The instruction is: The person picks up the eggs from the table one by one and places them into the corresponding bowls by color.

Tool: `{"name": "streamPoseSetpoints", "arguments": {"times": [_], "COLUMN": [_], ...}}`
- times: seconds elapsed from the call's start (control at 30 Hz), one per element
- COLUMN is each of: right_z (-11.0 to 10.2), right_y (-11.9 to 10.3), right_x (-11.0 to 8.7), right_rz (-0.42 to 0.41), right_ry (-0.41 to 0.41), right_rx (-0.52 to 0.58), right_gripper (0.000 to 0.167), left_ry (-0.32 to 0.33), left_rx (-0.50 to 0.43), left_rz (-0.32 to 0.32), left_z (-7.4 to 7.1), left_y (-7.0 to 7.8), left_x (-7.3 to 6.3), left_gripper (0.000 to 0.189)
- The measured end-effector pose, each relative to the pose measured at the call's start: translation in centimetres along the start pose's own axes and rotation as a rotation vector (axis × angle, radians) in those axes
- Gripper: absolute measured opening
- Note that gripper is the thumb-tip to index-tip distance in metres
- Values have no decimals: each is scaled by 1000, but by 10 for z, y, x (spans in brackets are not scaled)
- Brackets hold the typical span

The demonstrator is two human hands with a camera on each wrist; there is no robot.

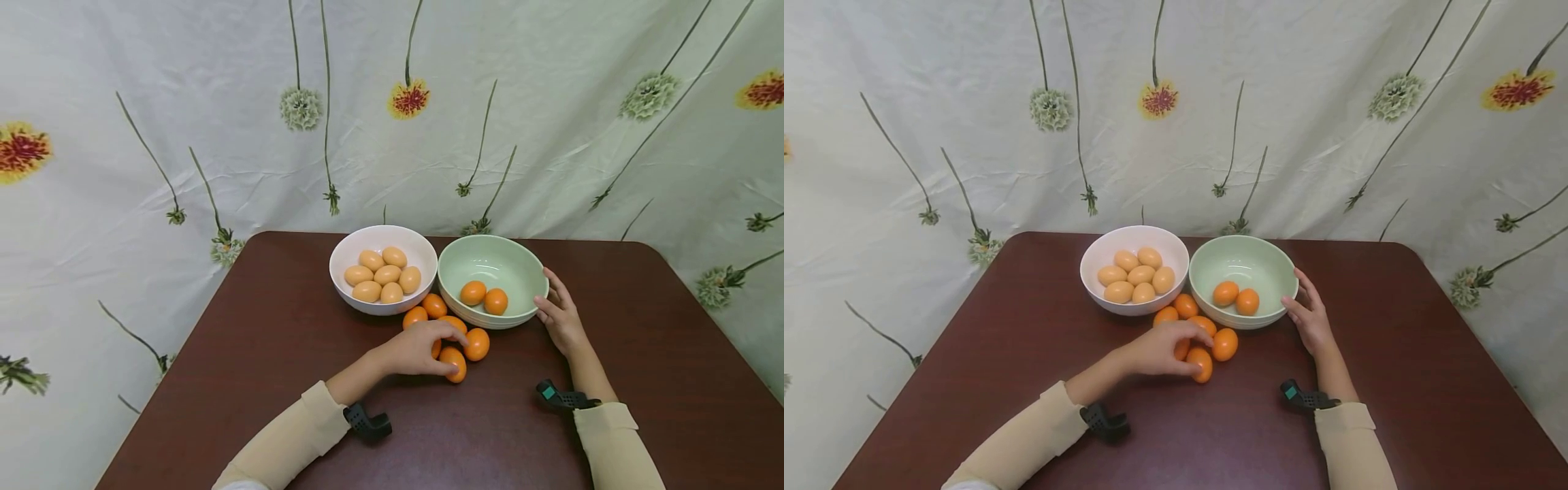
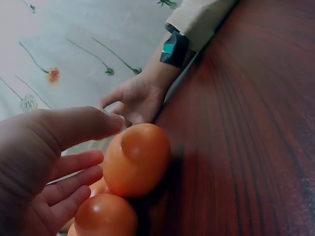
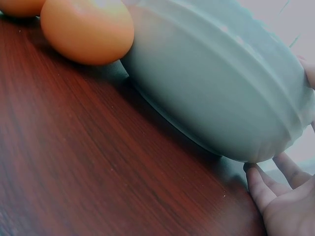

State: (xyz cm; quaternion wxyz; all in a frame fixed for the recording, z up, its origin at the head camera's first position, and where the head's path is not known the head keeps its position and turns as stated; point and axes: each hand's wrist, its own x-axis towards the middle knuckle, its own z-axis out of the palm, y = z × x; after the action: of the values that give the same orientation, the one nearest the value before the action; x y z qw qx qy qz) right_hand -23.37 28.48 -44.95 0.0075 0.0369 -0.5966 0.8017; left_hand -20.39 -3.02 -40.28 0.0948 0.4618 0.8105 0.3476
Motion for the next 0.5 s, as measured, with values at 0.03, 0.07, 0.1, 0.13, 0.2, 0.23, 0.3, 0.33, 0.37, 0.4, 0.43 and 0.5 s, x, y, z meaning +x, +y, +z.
{"name": "streamPoseSetpoints", "arguments": {"times": [0.03,0.07,0.1,0.13,0.2,0.23,0.3,0.33,0.37,0.4,0.43,0.5], "right_z": [0,0,0,0,0,0,0,0,1,1,1,1], "right_y": [0,0,0,0,0,0,0,0,-1,-1,-1,-1], "right_x": [0,0,0,0,0,0,-1,-1,-1,-1,-1,-1], "right_rz": [0,0,0,2,4,5,5,6,6,6,6,7], "right_ry": [1,2,2,3,5,6,7,7,7,6,5,4], "right_rx": [1,1,1,1,1,1,0,1,-2,-4,-6,-10], "right_gripper": [60,60,60,61,61,61,61,61,61,61,61,61], "left_ry": [-6,-12,-18,-25,-44,-57,-85,-99,-112,-125,-137,-151], "left_rx": [20,43,56,73,99,115,137,151,161,172,184,205], "left_rz": [7,12,14,16,27,31,38,41,41,38,32,23], "left_z": [1,1,1,1,1,0,0,-1,-1,-1,-1,0], "left_y": [0,0,0,0,1,2,2,2,2,2,2,1], "left_x": [0,0,0,0,0,0,1,1,1,2,2,3], "left_gripper": [37,37,38,39,39,39,39,39,39,39,40,41]}}
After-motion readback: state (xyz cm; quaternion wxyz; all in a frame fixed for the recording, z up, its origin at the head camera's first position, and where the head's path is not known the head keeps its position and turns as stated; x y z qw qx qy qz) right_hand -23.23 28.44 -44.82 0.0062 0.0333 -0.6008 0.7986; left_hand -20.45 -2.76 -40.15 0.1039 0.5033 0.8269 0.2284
